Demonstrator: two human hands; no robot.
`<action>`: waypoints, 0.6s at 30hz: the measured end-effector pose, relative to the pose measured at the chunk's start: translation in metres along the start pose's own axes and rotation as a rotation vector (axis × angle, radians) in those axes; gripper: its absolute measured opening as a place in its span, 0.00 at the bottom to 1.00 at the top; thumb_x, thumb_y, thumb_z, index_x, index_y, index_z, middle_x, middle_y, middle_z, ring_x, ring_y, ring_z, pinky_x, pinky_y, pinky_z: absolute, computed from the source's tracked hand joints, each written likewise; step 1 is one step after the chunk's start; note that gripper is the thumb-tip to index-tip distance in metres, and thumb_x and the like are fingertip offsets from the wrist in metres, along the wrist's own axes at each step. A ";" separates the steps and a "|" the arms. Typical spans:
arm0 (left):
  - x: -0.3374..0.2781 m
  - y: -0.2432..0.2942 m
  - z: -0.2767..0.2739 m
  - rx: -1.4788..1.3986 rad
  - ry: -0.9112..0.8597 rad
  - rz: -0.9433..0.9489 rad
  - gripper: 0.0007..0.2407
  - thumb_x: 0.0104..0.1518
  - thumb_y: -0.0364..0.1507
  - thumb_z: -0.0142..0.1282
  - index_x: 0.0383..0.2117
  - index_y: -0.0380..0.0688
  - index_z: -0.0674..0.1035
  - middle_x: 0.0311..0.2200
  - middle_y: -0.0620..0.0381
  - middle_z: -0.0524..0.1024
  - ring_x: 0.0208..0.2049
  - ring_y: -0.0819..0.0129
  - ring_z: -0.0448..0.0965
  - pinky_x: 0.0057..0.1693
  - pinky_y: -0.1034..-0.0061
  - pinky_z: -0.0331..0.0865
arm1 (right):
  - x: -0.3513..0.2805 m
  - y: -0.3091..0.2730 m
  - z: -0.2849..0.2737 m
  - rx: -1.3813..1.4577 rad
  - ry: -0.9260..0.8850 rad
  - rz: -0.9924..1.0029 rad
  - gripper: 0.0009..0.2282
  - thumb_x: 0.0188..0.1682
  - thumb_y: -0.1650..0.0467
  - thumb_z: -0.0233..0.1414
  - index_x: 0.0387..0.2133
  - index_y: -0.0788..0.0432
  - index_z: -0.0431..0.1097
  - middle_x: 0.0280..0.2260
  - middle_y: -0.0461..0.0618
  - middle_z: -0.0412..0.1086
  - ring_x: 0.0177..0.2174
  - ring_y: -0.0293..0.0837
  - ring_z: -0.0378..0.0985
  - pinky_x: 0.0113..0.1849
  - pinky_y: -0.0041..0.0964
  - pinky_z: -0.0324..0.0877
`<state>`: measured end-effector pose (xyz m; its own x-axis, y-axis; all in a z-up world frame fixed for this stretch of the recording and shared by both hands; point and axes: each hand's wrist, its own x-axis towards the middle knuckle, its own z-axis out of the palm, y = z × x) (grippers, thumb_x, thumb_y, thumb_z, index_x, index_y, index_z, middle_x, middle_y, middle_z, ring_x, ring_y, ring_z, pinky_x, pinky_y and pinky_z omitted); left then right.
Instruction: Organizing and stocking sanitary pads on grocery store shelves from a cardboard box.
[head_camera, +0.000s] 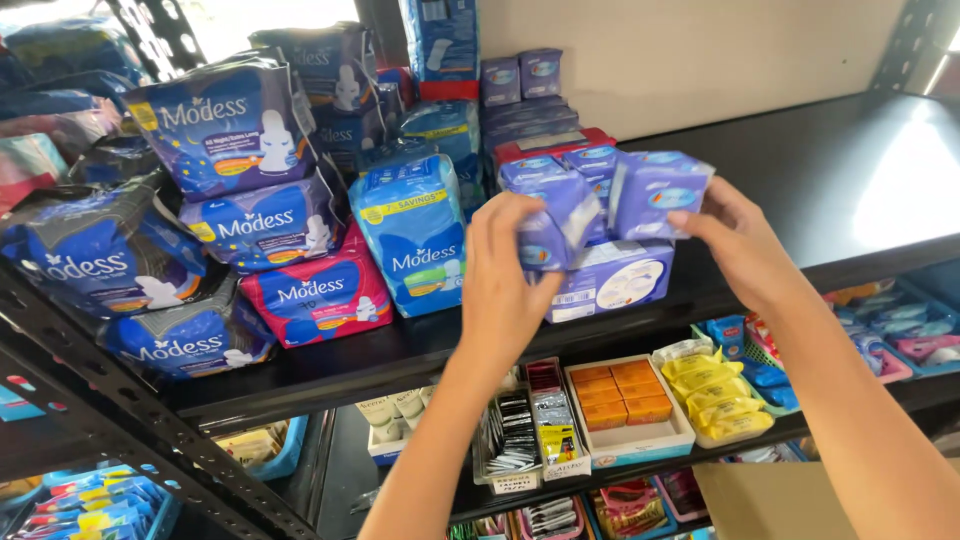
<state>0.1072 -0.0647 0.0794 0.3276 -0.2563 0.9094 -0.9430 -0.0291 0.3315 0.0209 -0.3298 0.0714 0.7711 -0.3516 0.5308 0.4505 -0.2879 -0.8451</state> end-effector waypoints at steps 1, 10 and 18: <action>-0.001 -0.001 -0.003 0.054 0.013 0.094 0.29 0.43 0.20 0.65 0.55 0.44 0.69 0.56 0.47 0.67 0.61 0.45 0.68 0.66 0.60 0.66 | -0.001 -0.002 0.000 0.057 0.021 0.005 0.20 0.49 0.72 0.55 0.57 0.60 0.67 0.48 0.44 0.73 0.49 0.36 0.72 0.53 0.33 0.65; -0.004 -0.017 -0.010 -0.119 -0.183 0.124 0.23 0.41 0.14 0.52 0.44 0.52 0.83 0.64 0.40 0.58 0.68 0.40 0.61 0.72 0.59 0.60 | -0.012 0.005 0.006 -0.018 0.027 0.032 0.19 0.49 0.72 0.56 0.55 0.61 0.68 0.47 0.44 0.72 0.48 0.37 0.71 0.51 0.34 0.64; -0.004 -0.020 0.014 -0.092 -0.033 -0.165 0.17 0.49 0.32 0.72 0.34 0.42 0.72 0.54 0.46 0.68 0.50 0.53 0.77 0.54 0.67 0.73 | -0.013 0.001 0.012 0.008 0.016 0.024 0.20 0.49 0.71 0.56 0.55 0.60 0.68 0.47 0.45 0.73 0.49 0.37 0.72 0.52 0.34 0.64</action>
<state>0.1236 -0.0770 0.0660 0.4741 -0.2871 0.8324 -0.8667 0.0145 0.4986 0.0168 -0.3153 0.0626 0.7743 -0.3729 0.5113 0.4354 -0.2725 -0.8580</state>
